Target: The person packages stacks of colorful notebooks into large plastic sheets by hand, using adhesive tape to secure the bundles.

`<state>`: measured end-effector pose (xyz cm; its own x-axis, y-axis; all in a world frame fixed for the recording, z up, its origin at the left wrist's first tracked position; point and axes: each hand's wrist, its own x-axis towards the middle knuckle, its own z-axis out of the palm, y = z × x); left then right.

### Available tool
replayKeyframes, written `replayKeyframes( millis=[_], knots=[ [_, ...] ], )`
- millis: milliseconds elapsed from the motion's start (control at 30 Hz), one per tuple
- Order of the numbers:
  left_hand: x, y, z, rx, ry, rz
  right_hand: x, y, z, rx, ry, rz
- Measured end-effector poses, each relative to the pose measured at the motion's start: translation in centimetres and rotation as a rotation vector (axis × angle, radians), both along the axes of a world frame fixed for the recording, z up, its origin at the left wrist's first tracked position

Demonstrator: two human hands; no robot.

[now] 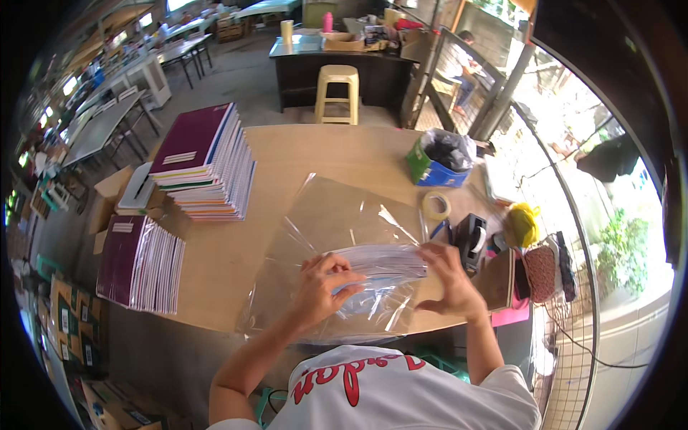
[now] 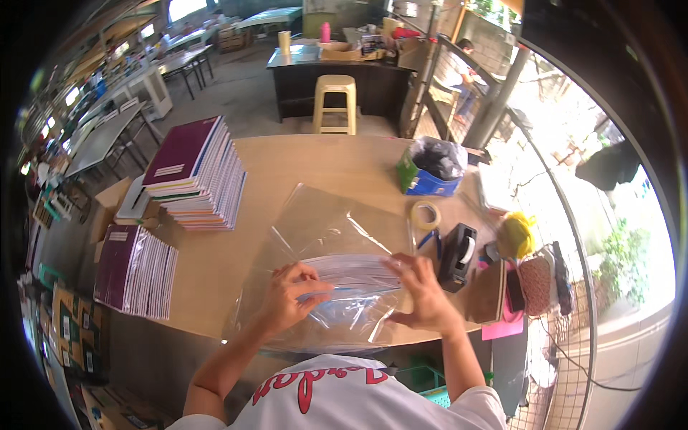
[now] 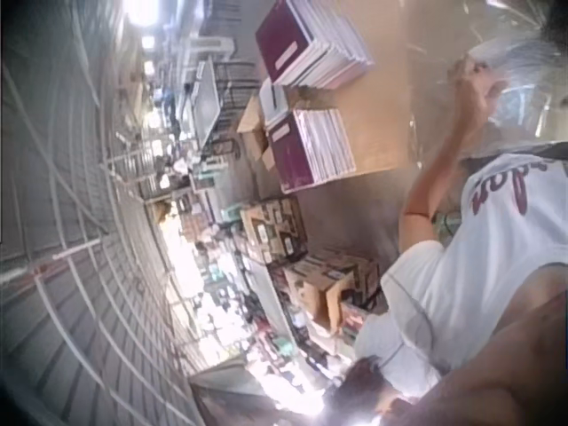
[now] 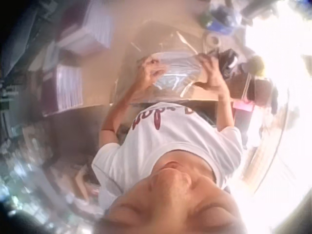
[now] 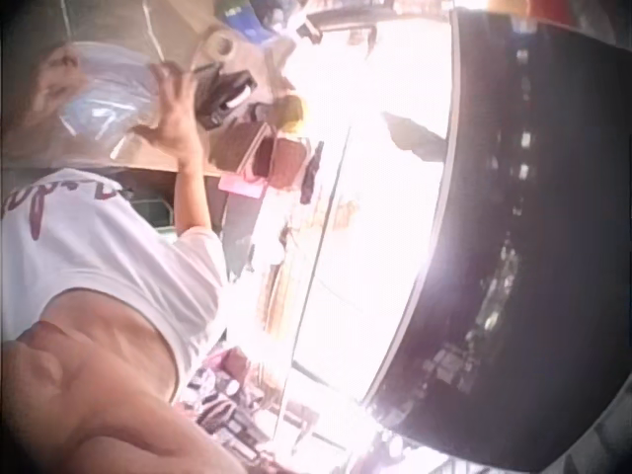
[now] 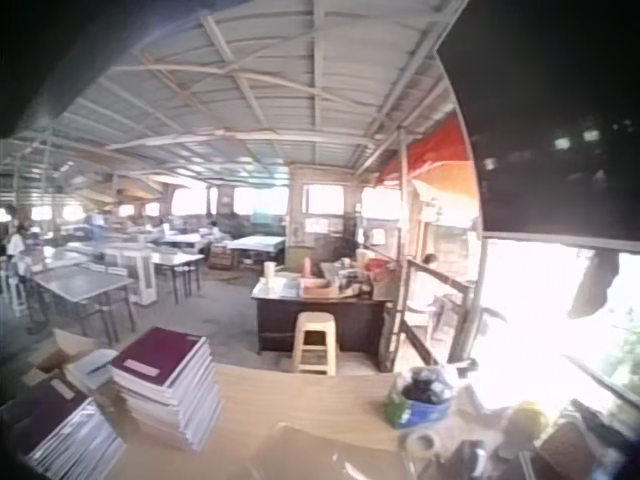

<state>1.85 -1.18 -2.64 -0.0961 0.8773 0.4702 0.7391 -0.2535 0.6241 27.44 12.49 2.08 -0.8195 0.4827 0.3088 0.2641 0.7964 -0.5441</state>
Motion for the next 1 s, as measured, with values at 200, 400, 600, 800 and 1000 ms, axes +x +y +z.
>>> replayKeyframes(
  millis=[200, 400, 600, 800, 1000],
  knots=[
    [-0.3, 0.4, 0.0, -0.069, -0.011, 0.004, -1.4, 0.2, -3.1, -0.337, 0.194, -0.179],
    [-1.3, 0.9, 1.7, -0.332, -0.217, 0.028, -3.1, 0.9, -3.3, -0.426, 0.305, -0.304],
    [-1.8, 2.8, 0.4, 0.027, -0.006, 0.203, -4.5, 2.0, -6.0, -0.355, 0.443, -0.339],
    [-1.5, 2.9, -0.8, -0.166, -0.253, 0.134, -5.0, 1.1, -5.6, -0.198, 0.385, -0.462],
    [-1.7, 3.6, -1.7, -0.267, -0.680, 0.131, -4.8, 1.4, -5.9, -0.284, 0.343, -0.500]
  ],
)
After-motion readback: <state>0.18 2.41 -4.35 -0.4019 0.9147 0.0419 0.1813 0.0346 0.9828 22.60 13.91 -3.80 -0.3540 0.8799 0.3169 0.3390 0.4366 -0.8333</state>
